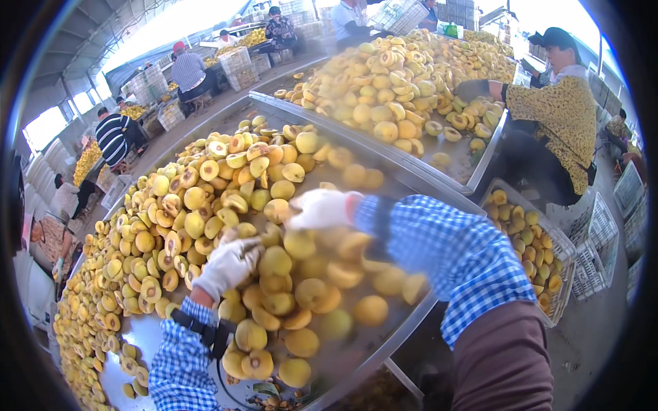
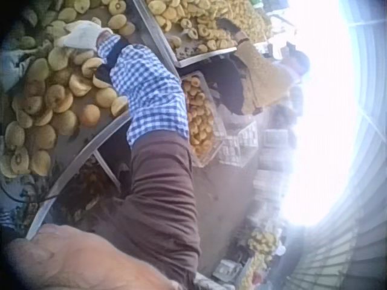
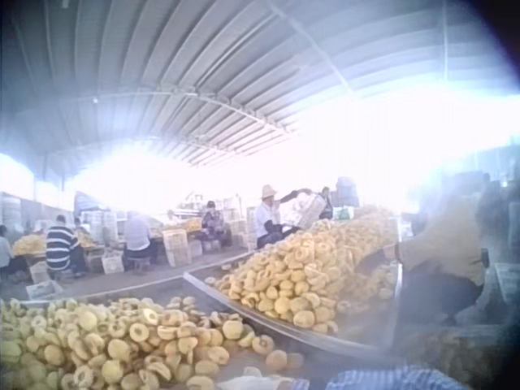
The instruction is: The person picks up halved yellow fruit from a stainless steel table, removes the pit using a small tool, and places the fruit into a crate while discarding the pits into a bin beneath the table.
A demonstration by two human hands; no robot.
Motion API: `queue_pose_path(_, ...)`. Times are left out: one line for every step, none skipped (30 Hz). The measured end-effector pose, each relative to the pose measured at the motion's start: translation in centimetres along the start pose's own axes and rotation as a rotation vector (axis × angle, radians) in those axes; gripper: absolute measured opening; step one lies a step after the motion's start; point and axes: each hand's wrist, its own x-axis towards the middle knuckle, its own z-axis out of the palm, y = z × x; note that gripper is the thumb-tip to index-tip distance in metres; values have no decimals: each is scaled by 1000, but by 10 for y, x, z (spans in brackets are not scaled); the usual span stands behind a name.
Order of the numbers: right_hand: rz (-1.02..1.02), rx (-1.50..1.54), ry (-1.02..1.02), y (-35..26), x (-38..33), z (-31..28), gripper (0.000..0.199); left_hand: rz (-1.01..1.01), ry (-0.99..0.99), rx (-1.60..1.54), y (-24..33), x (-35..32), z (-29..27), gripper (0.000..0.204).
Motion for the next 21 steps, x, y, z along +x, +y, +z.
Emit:
queue_pose_path(-8,2,-126,-7,-9,0,72,45,-23,-8,-2,-14,5,36)
queue_pose_path(-105,48,-194,-6,-15,4,70,88,-94,-17,7,-31,-6,35)
queue_pose_path(-205,60,-150,7,-15,8,64,139,-172,-35,15,-41,-13,35)
queue_pose_path(-210,66,-156,9,-13,4,64,165,-229,-70,13,-50,-20,35)
queue_pose_path(-140,20,-19,14,-11,-8,60,195,-290,-109,6,-56,-26,36)
queue_pose_path(-66,-26,117,20,-7,-22,56,266,-256,-244,-5,-58,-31,34)
queue_pose_path(22,-77,254,30,-7,-35,52,-50,-181,-583,-1,-64,-33,32)
queue_pose_path(129,-156,290,39,-6,-46,50,-66,-32,-556,-11,-66,-34,30)
queue_pose_path(238,-235,324,48,-9,-55,48,-81,116,-526,-25,-66,-35,29)
queue_pose_path(254,-243,326,70,-13,-56,48,-89,223,-149,-32,-62,-37,30)
queue_pose_path(293,-212,366,94,-12,-48,50,-102,322,231,-33,-57,-37,31)
queue_pose_path(334,-182,407,119,-13,-40,52,-254,266,328,-27,-53,-38,35)
queue_pose_path(344,-182,388,116,-16,-33,52,-368,192,209,-45,-47,-27,40)
queue_pose_path(228,-90,358,95,-12,-26,50,-383,132,85,-56,-55,-21,41)
queue_pose_path(134,4,337,84,-17,-21,49,-377,64,-41,-57,-58,-15,41)
queue_pose_path(102,69,302,92,-14,-10,51,-291,42,171,-39,-57,-9,43)
queue_pose_path(86,73,214,54,-23,-10,51,-287,5,151,-29,-59,-3,43)
queue_pose_path(-15,100,149,46,-19,2,51,-284,3,108,-17,-58,0,43)
queue_pose_path(-91,-16,79,36,-19,8,53,-268,8,67,-1,-56,1,43)
queue_pose_path(-90,13,37,25,-22,21,55,-221,23,38,6,-58,6,42)
queue_pose_path(-131,-49,-28,5,-31,27,49,-176,41,11,6,-58,12,42)
